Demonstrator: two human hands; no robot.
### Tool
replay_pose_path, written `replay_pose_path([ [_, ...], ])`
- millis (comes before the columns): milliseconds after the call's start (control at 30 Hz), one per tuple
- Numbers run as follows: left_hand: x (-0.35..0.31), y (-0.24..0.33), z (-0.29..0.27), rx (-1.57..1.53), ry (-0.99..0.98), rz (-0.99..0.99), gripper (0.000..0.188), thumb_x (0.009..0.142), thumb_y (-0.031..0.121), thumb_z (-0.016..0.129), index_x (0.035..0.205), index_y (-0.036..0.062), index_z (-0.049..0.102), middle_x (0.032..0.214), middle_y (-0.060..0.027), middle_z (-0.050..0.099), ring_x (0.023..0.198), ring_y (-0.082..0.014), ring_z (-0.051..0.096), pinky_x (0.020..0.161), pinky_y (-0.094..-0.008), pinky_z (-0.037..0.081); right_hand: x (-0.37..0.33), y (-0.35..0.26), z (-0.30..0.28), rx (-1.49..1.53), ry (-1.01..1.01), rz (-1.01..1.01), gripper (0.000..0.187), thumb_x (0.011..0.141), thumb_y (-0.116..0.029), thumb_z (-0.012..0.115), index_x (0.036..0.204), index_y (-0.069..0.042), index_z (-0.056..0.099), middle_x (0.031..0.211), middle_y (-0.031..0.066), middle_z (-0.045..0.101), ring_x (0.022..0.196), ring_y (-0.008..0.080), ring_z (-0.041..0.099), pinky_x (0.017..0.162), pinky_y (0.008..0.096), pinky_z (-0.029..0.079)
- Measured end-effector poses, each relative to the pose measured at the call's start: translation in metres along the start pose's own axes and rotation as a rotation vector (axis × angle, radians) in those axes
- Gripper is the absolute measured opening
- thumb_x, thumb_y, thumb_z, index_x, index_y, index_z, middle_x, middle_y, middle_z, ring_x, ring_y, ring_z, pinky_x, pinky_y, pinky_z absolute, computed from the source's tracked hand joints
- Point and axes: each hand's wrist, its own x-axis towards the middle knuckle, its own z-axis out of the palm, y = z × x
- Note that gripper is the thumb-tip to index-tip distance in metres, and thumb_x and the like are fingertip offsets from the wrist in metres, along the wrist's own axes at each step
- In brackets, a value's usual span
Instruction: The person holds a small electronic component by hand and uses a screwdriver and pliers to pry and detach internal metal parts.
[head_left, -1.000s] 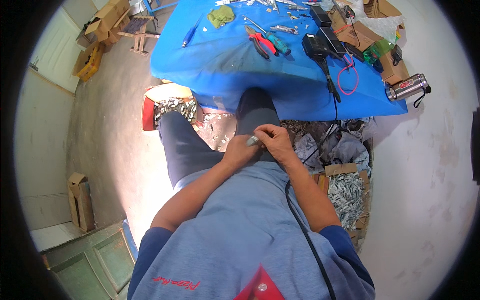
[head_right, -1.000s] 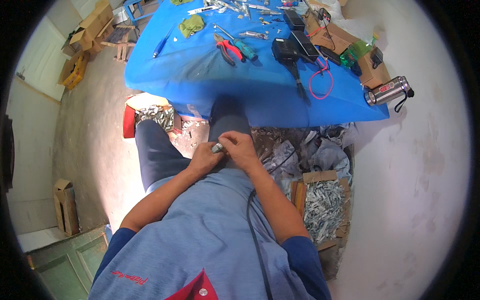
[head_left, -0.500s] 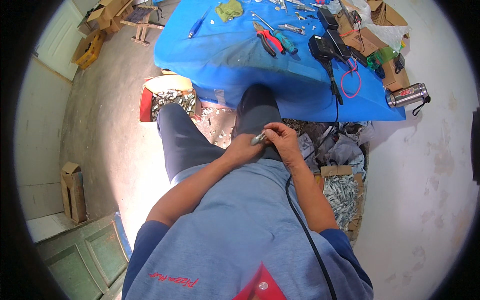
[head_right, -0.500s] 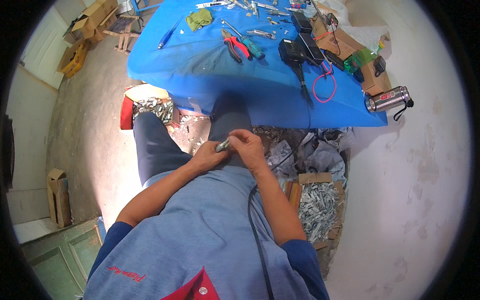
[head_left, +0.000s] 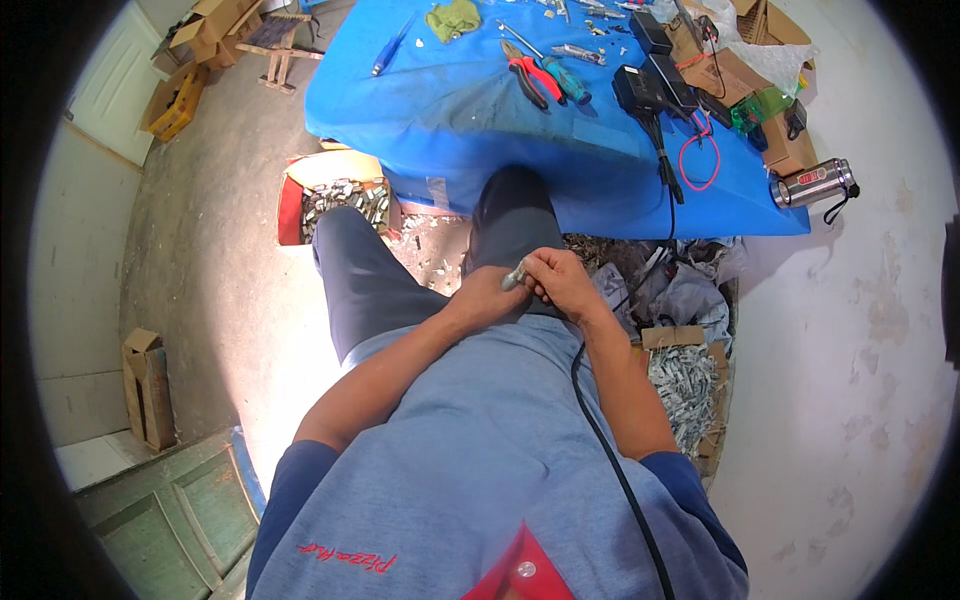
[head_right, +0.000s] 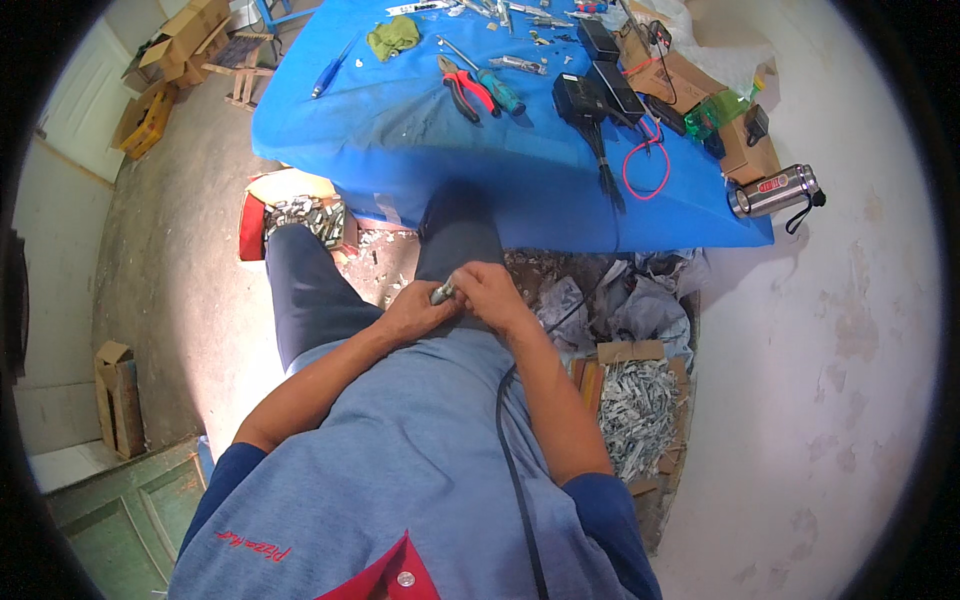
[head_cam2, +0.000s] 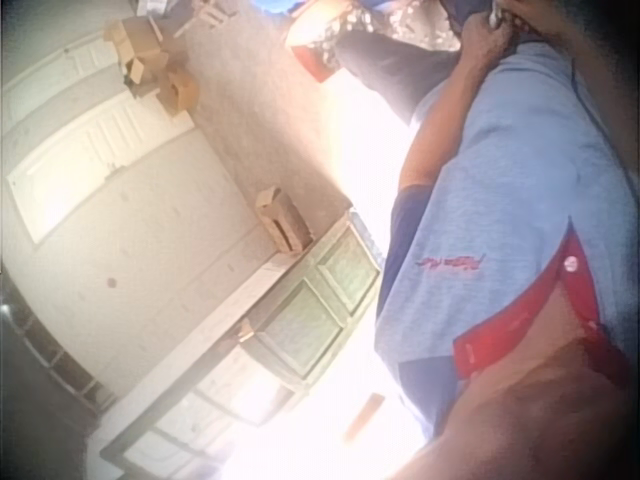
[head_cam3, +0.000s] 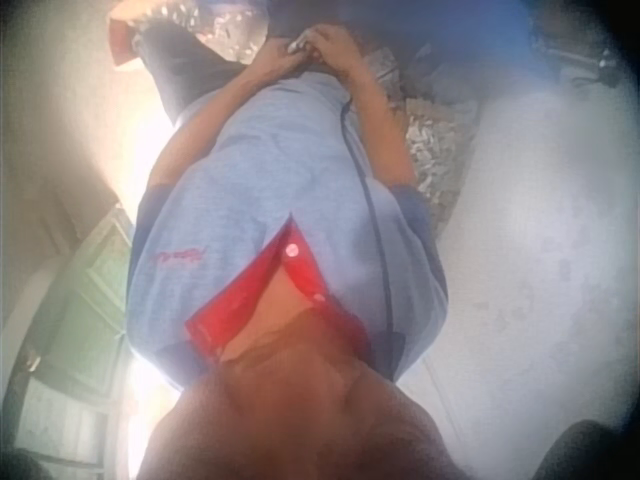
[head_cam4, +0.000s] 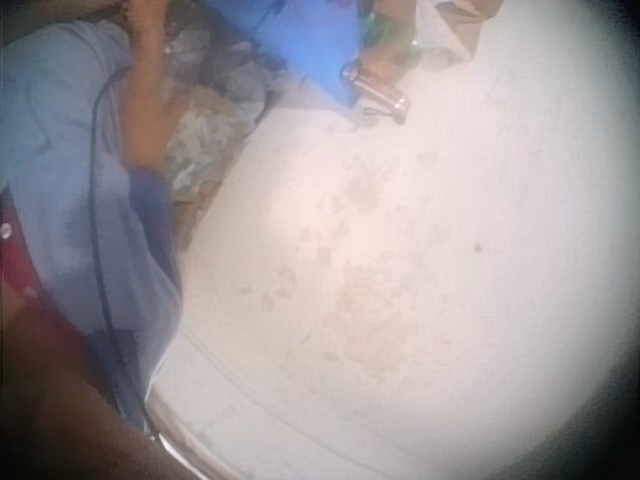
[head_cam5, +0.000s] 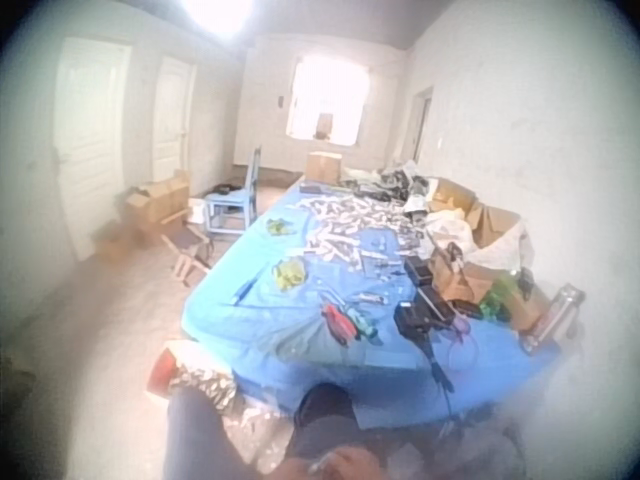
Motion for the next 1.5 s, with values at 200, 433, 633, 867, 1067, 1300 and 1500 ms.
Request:
replay_pose_path([
  [200,-0.001,-0.002,-0.004,-0.067,-0.060,-0.011,0.036,0.089,0.035,0.062,0.083,-0.0006,0.067,0.065,-0.0036,0.059,0.063,-0.0102,0.053,0.059,-0.0310,0.043,0.003,-0.002,0.002,-0.020,-0.013,0.028,0.027,0.089,-0.024,0.057,0.078,-0.001,0.063,0.061,-0.0001,0.053,0.053,0.0075,0.048,0.047,0.0230,0.038],
  [433,0.004,-0.013,-0.003,-0.245,-0.110,-0.035,0.031,0.087,0.033,0.064,0.086,0.0017,0.067,0.072,0.0021,0.059,0.065,-0.0067,0.050,0.057,-0.0251,0.039,0.004,-0.004,0.005,-0.034,0.020,0.002,0.030,0.089,-0.025,0.059,0.074,0.001,0.063,0.061,0.0013,0.055,0.055,0.0093,0.049,0.049,0.0268,0.039],
  [633,0.003,-0.009,-0.007,-0.314,-0.143,-0.073,0.032,0.088,0.034,0.063,0.087,0.0029,0.066,0.070,0.0032,0.055,0.063,-0.0057,0.047,0.056,-0.0239,0.037,0.008,0.003,0.005,-0.063,0.011,0.005,0.029,0.089,-0.024,0.056,0.075,0.000,0.064,0.063,0.0015,0.056,0.055,0.0095,0.049,0.050,0.0268,0.040],
  [867,-0.001,-0.003,-0.003,-0.408,-0.118,-0.012,0.028,0.092,0.030,0.057,0.081,0.0046,0.059,0.068,0.0033,0.049,0.061,-0.0066,0.044,0.054,-0.0240,0.035,0.002,-0.006,0.005,0.164,0.132,0.066,0.024,0.091,-0.024,0.055,0.083,-0.003,0.065,0.066,-0.0006,0.055,0.054,0.0075,0.047,0.049,0.0236,0.039],
  [1067,0.001,-0.015,-0.002,-0.375,-0.113,-0.003,0.032,0.094,0.032,0.058,0.075,0.0070,0.053,0.065,0.0029,0.048,0.058,-0.0071,0.043,0.052,-0.0253,0.034,0.011,-0.024,-0.015,-0.111,0.513,-0.331,0.017,0.092,-0.018,0.063,0.091,-0.001,0.066,0.070,-0.0015,0.059,0.061,0.0047,0.052,0.052,0.0207,0.041],
  [1300,0.003,-0.014,-0.003,-0.420,-0.102,-0.012,0.034,0.094,0.033,0.058,0.073,0.0079,0.052,0.064,0.0030,0.047,0.057,-0.0064,0.041,0.051,-0.0251,0.032,0.059,-0.103,-0.071,-0.664,0.743,-0.804,0.015,0.086,-0.012,0.065,0.094,0.001,0.064,0.077,0.0085,0.063,0.068,0.0165,0.061,0.064,0.0301,0.049],
  [1500,0.002,-0.015,-0.004,-0.477,-0.070,-0.057,0.032,0.095,0.032,0.058,0.074,0.0091,0.051,0.063,0.0036,0.046,0.055,-0.0056,0.041,0.049,-0.0237,0.031,0.112,-0.151,-0.071,-0.875,0.570,-0.875,0.024,0.084,-0.015,0.065,0.102,-0.001,0.063,0.093,0.0157,0.064,0.084,0.0302,0.064,0.074,0.0378,0.049],
])
